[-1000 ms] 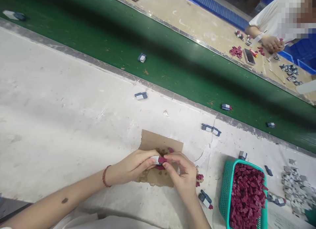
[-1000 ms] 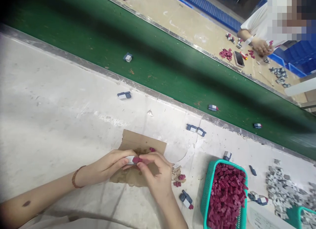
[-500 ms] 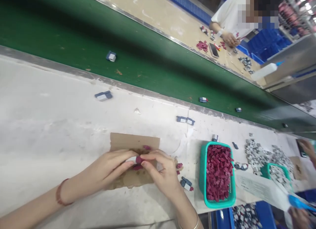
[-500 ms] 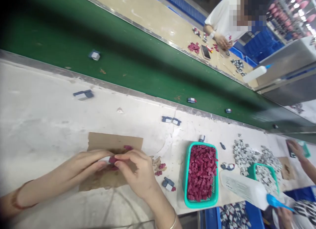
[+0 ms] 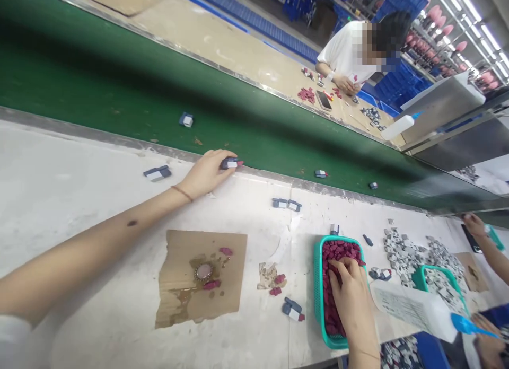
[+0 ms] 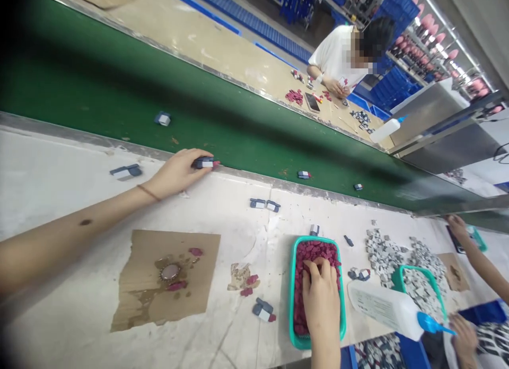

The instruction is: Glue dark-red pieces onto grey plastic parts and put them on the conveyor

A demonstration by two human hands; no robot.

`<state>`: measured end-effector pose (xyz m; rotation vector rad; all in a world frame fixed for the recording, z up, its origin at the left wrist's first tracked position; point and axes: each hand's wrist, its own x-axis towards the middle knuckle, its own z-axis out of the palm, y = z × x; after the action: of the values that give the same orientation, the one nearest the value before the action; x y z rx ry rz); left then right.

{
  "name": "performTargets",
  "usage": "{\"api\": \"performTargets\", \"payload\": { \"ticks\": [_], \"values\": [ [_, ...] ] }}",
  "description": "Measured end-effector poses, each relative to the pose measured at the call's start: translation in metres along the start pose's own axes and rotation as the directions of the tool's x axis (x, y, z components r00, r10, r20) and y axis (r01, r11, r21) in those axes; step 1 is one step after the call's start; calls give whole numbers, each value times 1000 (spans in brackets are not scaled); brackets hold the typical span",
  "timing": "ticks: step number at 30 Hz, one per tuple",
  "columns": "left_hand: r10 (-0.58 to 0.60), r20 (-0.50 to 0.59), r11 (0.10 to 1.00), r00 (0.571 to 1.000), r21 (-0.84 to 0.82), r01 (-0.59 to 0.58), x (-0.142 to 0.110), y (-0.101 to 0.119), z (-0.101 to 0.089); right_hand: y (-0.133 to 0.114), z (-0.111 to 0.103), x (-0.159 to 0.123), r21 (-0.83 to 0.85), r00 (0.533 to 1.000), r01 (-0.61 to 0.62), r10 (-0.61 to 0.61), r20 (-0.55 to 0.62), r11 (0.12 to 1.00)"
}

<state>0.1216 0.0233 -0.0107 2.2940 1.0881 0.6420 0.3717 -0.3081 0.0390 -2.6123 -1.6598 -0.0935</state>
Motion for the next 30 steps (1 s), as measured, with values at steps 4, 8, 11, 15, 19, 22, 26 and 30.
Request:
{"api": "performTargets", "payload": {
  "ticks": [4, 8, 11, 15, 19, 22, 26, 30],
  "values": [
    [34, -51, 995, 998, 101, -28, 29, -20, 2, 4, -1, 7, 65, 999, 43, -44, 3, 997],
    [-25, -148, 983, 989, 178, 52, 43, -42, -19, 8, -6, 8, 344, 998, -38, 50, -26, 938],
    [-149, -161, 958, 976, 221, 183, 53, -58, -32, -5, -12, 6, 685, 968, -216, 244, 58, 696],
    [-240, -78, 951, 968, 181, 250, 61, -60, -38, -48, -18, 10, 942, 926, -287, 303, 226, 176],
    [-269, -63, 961, 961, 47, 272, 59, -43, -44, -92, -13, 20, 920, 919, -341, 136, 369, -193],
    [-345, -110, 937, 932, -95, 336, 49, -31, -49, -112, -4, 23, 883, 905, -397, 55, 422, -250],
    [-470, -77, 829, 879, -379, 410, 17, -17, -58, -128, 7, 26, 895, 908, -414, -11, 418, -165],
    [-506, 150, 540, 849, -712, 448, -37, 2, -69, -145, 14, 33, 899, 903, -430, -66, 425, -83]
  ]
}}
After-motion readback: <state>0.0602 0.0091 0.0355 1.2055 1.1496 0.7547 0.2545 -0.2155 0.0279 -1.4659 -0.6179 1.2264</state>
